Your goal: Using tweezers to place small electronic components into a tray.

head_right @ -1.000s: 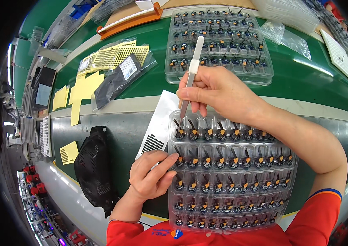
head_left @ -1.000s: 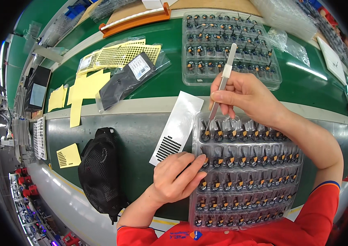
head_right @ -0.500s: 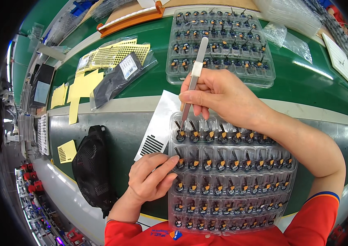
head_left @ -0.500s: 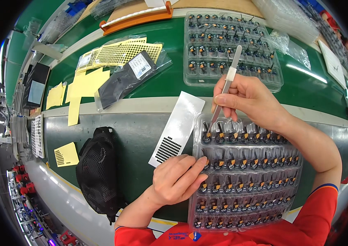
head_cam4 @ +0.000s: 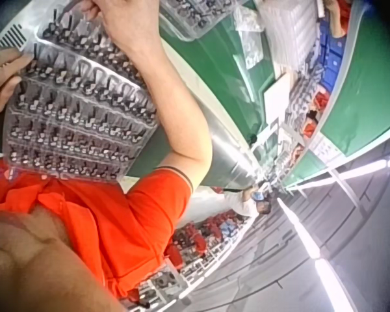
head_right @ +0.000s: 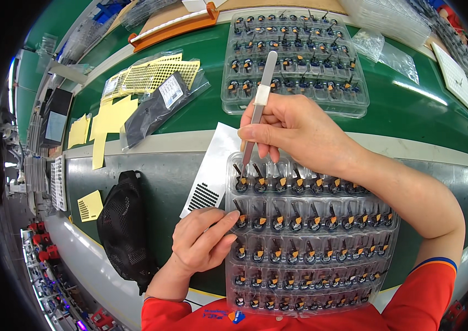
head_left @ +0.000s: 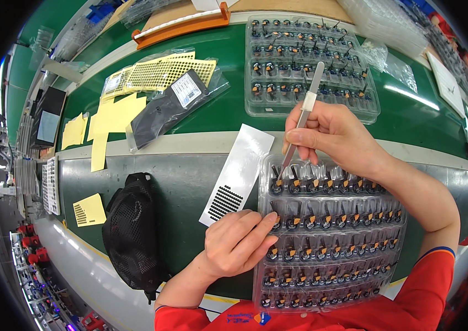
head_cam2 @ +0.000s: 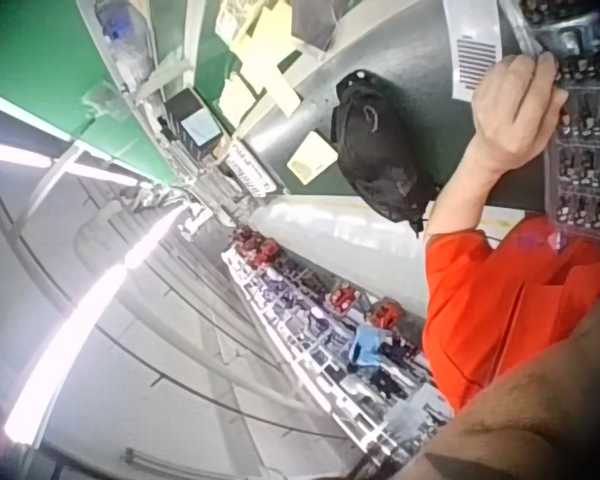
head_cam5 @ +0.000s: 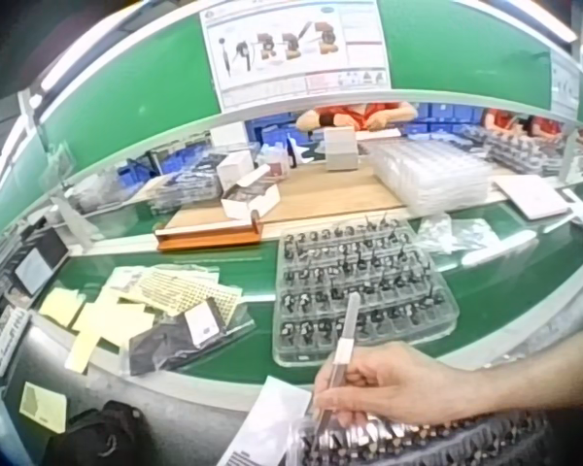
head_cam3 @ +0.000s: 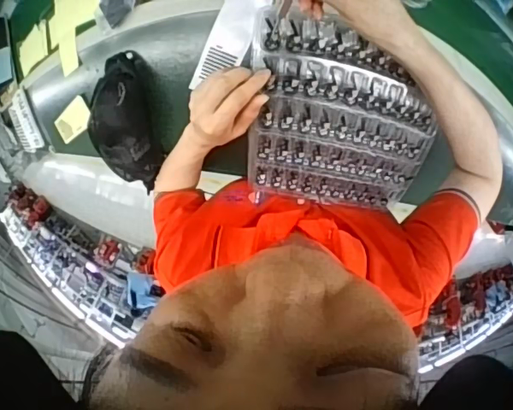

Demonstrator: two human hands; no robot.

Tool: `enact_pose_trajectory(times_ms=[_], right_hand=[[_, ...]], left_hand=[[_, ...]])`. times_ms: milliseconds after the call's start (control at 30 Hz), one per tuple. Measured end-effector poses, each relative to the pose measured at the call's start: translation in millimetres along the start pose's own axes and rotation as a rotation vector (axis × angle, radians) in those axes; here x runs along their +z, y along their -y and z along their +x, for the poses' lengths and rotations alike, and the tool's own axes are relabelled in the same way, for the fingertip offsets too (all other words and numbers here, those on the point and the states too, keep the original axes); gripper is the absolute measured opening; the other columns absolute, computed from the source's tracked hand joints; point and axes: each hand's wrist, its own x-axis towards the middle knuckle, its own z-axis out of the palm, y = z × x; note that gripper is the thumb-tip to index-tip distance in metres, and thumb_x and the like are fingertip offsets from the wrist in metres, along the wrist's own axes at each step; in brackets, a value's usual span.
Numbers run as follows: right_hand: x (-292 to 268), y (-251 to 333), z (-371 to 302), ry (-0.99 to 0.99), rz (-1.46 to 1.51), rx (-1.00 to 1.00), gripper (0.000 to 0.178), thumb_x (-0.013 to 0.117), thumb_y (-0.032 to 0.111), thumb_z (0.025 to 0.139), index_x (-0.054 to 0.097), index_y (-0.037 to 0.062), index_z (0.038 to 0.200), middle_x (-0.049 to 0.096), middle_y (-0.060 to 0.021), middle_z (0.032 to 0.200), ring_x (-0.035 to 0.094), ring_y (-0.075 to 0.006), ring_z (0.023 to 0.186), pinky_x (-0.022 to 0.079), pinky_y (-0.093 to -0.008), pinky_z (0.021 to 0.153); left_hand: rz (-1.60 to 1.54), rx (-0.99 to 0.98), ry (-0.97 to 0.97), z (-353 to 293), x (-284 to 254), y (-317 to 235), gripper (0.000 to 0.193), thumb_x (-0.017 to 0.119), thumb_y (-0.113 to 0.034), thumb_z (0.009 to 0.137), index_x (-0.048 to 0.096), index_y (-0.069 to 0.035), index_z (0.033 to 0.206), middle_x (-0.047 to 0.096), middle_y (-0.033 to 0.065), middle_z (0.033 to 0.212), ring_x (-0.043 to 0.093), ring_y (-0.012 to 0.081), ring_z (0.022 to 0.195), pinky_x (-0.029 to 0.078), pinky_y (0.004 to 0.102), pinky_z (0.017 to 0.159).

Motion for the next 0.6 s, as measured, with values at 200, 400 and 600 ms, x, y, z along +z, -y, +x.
enact_pose_trajectory(times_ms=[200, 400, 600], right_hand=[[0.1, -1.4, -1.6, -0.012, 0.017, -0.009, 0.010, 0.055, 0.012, 0.090, 0.054, 0.0016, 0.092, 0.058, -0.0012, 0.074, 0.054, -0.0043, 0.063, 0.044, -0.0177, 0.051], [-7.2, -2.2, -2.0, -0.033, 0.041, -0.053, 0.011, 0.055, 0.012, 0.090, 0.054, 0.0016, 0.092, 0.057, -0.0011, 0.073, 0.054, -0.0045, 0.062, 0.043, -0.0181, 0.051], [-5.1, -6.0, -1.9, -0.012, 0.044, -0.059, 0.011, 0.056, 0.013, 0.090, 0.054, 0.0016, 0.091, 0.058, -0.0012, 0.074, 0.054, -0.0045, 0.062, 0.043, -0.0181, 0.050]], left_hand=[[0.019, 0.007, 0.021, -0.4, -2.3, -0.3, 0.024, 0.065, -0.014, 0.078, 0.066, 0.002, 0.095, 0.059, 0.0106, 0.081, 0.059, 0.0237, 0.065, 0.048, 0.0302, 0.056], [0.012, 0.034, 0.023, 4.1, 3.0, -2.2, 0.028, 0.068, -0.007, 0.072, 0.064, 0.005, 0.097, 0.057, 0.0101, 0.083, 0.059, 0.0235, 0.067, 0.047, 0.0303, 0.056], [0.020, 0.034, 0.004, 1.8, 2.4, -2.1, 0.027, 0.068, -0.007, 0.073, 0.064, 0.005, 0.097, 0.058, 0.0105, 0.081, 0.059, 0.0235, 0.067, 0.048, 0.0303, 0.056]])
